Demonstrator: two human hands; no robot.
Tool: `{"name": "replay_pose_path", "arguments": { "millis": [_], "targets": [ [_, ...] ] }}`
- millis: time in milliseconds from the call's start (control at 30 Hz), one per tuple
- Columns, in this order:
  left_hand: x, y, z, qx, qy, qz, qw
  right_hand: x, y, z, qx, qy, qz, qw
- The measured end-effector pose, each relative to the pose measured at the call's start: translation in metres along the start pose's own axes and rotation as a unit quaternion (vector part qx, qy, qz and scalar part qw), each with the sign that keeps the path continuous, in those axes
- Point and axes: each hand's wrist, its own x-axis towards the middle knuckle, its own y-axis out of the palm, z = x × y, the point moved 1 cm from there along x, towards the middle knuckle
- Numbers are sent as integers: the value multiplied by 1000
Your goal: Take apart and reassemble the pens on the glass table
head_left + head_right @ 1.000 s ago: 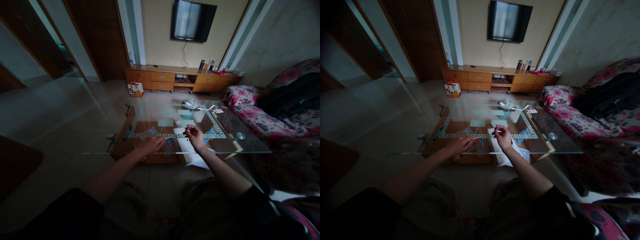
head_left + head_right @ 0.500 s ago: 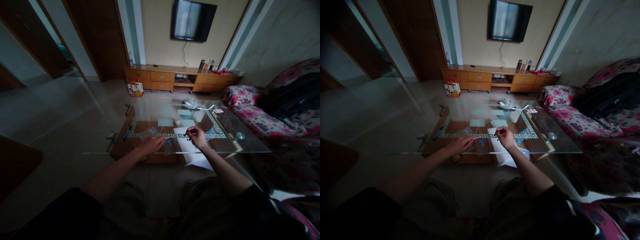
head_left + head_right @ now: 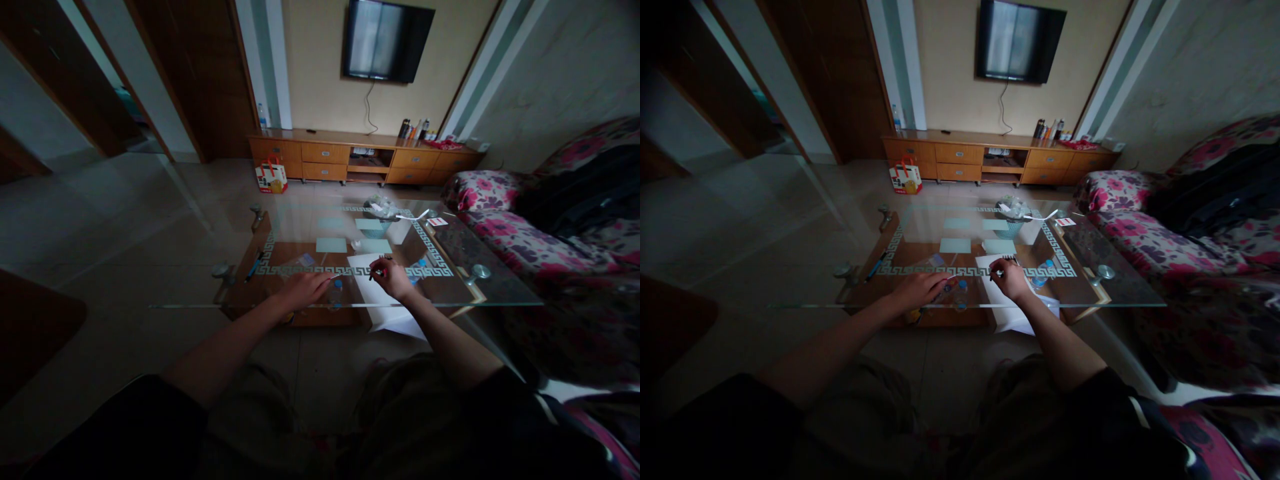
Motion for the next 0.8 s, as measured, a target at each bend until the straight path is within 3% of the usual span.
{"name": "replay_pose_path", "arguments": {
  "millis": [800],
  "targets": [
    [1,0,1,-7,1,2,1000,-1,4,0,-36,-14,35,999]
  ]
}}
